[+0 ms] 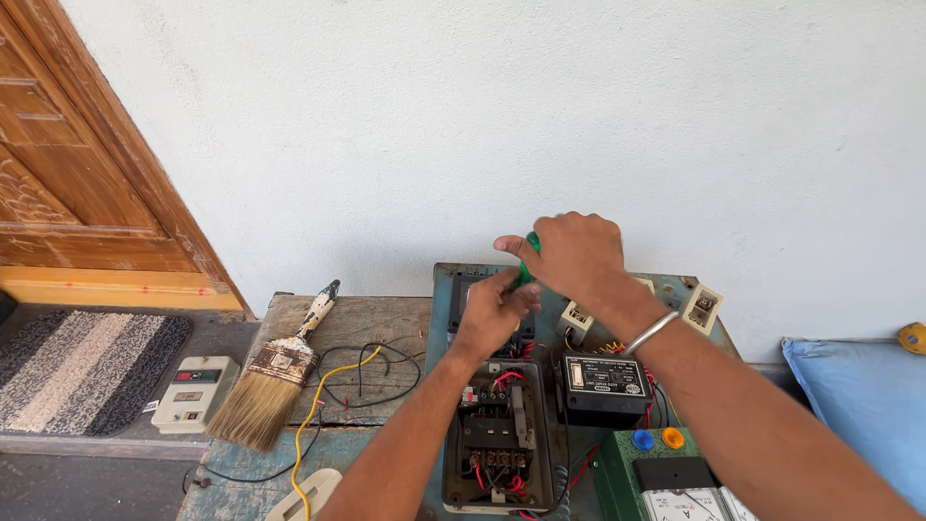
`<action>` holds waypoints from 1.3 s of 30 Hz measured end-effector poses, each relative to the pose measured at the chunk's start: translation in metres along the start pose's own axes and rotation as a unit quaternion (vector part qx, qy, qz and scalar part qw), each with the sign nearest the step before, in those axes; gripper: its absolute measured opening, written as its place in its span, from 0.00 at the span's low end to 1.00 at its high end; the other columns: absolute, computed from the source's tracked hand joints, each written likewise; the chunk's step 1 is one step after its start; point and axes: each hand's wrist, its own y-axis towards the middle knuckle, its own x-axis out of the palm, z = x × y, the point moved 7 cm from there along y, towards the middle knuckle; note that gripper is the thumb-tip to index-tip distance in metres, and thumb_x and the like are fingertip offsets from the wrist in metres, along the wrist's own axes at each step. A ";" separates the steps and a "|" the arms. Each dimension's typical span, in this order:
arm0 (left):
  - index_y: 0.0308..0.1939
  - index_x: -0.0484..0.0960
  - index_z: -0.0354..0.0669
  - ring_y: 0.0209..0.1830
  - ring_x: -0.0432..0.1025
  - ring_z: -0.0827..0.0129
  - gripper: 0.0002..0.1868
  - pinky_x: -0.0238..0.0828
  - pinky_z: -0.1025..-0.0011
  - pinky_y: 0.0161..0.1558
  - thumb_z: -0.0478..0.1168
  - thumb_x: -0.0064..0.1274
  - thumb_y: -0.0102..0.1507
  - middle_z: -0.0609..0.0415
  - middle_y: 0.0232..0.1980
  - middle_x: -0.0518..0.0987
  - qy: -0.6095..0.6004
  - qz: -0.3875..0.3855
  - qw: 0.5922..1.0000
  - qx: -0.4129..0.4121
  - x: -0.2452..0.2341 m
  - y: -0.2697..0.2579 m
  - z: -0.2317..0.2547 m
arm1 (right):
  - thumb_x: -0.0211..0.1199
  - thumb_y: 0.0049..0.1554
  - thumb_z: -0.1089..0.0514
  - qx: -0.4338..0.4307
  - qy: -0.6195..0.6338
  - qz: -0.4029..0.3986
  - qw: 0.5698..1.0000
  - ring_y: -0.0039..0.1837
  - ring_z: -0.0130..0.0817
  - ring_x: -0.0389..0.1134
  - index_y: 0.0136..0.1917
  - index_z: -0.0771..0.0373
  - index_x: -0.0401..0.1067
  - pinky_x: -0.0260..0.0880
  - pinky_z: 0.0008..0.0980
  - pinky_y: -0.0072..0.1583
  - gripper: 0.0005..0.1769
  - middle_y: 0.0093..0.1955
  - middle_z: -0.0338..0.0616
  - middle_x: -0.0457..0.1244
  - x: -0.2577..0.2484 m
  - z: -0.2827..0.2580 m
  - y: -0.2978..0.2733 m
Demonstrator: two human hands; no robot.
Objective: The person works on an electrical starter unit, using screwdrivers and pliers to loosen terminal screws, handle wires, and disassemble connections on the panel.
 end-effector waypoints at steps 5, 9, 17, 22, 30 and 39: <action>0.52 0.80 0.34 0.44 0.81 0.69 0.14 0.78 0.70 0.50 0.42 0.47 0.72 0.50 0.39 0.86 -0.044 -0.094 0.995 0.004 -0.003 0.008 -0.016 | 0.57 0.59 0.57 -0.314 0.272 0.044 0.908 0.54 0.40 0.73 0.60 0.66 0.74 0.75 0.40 0.53 0.18 0.54 0.49 0.68 -0.007 -0.005 -0.006; 0.56 0.78 0.36 0.44 0.81 0.69 0.17 0.78 0.68 0.49 0.44 0.45 0.71 0.50 0.42 0.85 -0.071 -0.087 0.993 -0.045 -0.003 0.008 -0.015 | 0.61 0.57 0.63 -0.223 0.206 0.030 0.952 0.53 0.40 0.74 0.52 0.64 0.77 0.76 0.40 0.56 0.10 0.50 0.47 0.70 0.011 0.004 0.003; 0.52 0.81 0.33 0.46 0.82 0.68 0.23 0.81 0.68 0.47 0.46 0.66 0.60 0.47 0.44 0.86 -0.007 0.034 0.999 0.008 -0.012 0.003 0.006 | 0.58 0.65 0.43 -0.163 -0.020 0.093 0.982 0.30 0.44 0.71 0.44 0.67 0.72 0.71 0.39 0.33 0.23 0.25 0.50 0.66 0.016 0.012 0.011; 0.49 0.83 0.33 0.36 0.81 0.68 0.15 0.79 0.68 0.40 0.43 0.58 0.66 0.46 0.38 0.87 0.059 0.012 0.998 0.025 0.003 0.005 0.010 | 0.50 0.67 0.34 -0.005 -0.078 0.117 0.990 0.27 0.40 0.69 0.35 0.64 0.72 0.66 0.36 0.29 0.34 0.22 0.45 0.64 0.023 0.013 0.004; 0.48 0.76 0.34 0.32 0.78 0.70 0.12 0.75 0.69 0.37 0.42 0.49 0.71 0.51 0.33 0.81 -0.005 -0.017 1.000 0.025 0.004 0.000 0.005 | 0.43 0.68 0.39 -0.053 0.093 -0.100 0.989 0.41 0.43 0.73 0.52 0.62 0.67 0.72 0.46 0.46 0.25 0.35 0.50 0.69 0.010 0.006 -0.007; 0.48 0.81 0.35 0.36 0.76 0.72 0.13 0.76 0.69 0.42 0.41 0.46 0.72 0.53 0.35 0.82 -0.146 -0.145 0.978 -0.026 -0.006 0.016 -0.024 | 0.55 0.59 0.64 -0.281 0.235 -0.015 0.930 0.55 0.40 0.73 0.57 0.60 0.72 0.74 0.40 0.55 0.13 0.57 0.47 0.69 0.009 0.002 0.005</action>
